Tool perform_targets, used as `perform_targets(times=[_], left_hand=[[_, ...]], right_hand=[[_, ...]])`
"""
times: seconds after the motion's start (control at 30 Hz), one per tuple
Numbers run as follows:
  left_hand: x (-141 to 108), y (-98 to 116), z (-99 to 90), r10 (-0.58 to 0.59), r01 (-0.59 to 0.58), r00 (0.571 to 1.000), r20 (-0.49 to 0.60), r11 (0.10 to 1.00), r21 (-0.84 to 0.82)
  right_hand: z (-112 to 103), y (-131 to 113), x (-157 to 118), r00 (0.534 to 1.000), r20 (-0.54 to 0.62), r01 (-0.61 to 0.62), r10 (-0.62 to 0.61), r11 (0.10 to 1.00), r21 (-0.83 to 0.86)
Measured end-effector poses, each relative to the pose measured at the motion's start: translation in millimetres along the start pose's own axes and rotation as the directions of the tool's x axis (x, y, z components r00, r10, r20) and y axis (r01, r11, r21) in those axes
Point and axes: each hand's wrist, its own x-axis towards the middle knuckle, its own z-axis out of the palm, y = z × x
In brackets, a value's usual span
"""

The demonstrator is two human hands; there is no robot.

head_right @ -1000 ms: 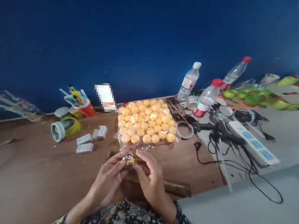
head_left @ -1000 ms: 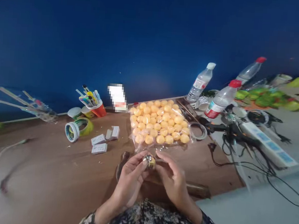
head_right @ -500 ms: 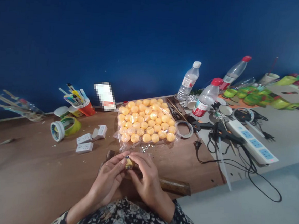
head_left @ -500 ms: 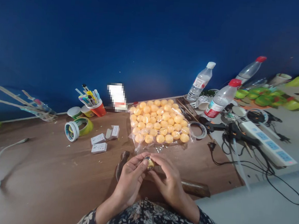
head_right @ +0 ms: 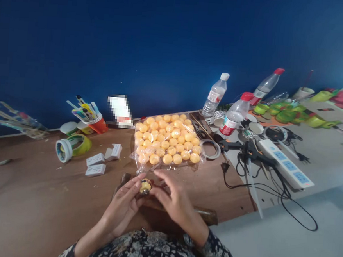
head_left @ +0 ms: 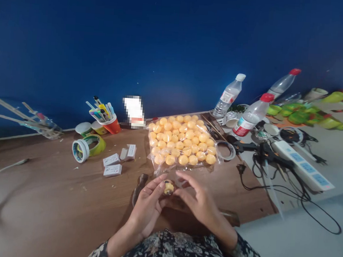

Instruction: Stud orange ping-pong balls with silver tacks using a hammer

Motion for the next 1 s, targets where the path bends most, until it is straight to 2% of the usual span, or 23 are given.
perform_targets(times=[0.07, 0.1, 0.13, 0.27, 0.43, 0.67, 0.83, 0.9, 1.0], left_hand=[[1, 0, -0.3, -0.015, 0.015, 0.999, -0.033, 1.000, -0.018], [1, -1, -0.6, -0.020, 0.019, 0.999, -0.043, 1.000, -0.023], [2, -1, -0.9, -0.019, 0.018, 0.998, -0.053, 0.999, -0.027], [3, -1, -1.2, -0.010, 0.007, 0.997, -0.077, 0.999, -0.038], [1, 2, 0.3, -0.005, 0.000, 0.995, -0.101, 0.999, -0.051], [2, 0, -1.5, -0.009, 0.004, 0.995, -0.098, 0.999, -0.050], [1, -1, 1.4, -0.025, 0.018, 0.994, -0.111, 0.998, -0.062], [0, 0, 3.8, -0.026, 0.019, 0.994, -0.104, 0.997, -0.069], [0, 0, 6.2, -0.027, 0.021, 0.996, -0.087, 0.997, -0.072]], right_hand=[[-10, 19, 11, 0.995, 0.003, -0.093, 0.096, 0.971, -0.220], [-14, 29, 16, 0.991, 0.001, -0.124, 0.135, 0.916, -0.381], [-17, 39, 21, 0.988, 0.014, -0.130, 0.152, 0.890, -0.438], [-19, 58, 31, 0.982, -0.005, -0.161, 0.187, 0.831, -0.533], [-14, 54, 31, 0.984, -0.008, -0.152, 0.177, 0.820, -0.551], [-15, 60, 26, 0.990, -0.074, -0.142, 0.122, 0.887, -0.440], [-19, 42, 19, 0.996, -0.043, -0.091, 0.082, 0.954, -0.287], [-19, 30, 16, 0.995, -0.010, -0.099, 0.098, 0.980, -0.170], [-17, 15, 11, 0.974, 0.061, -0.225, 0.220, 0.968, 0.108]])
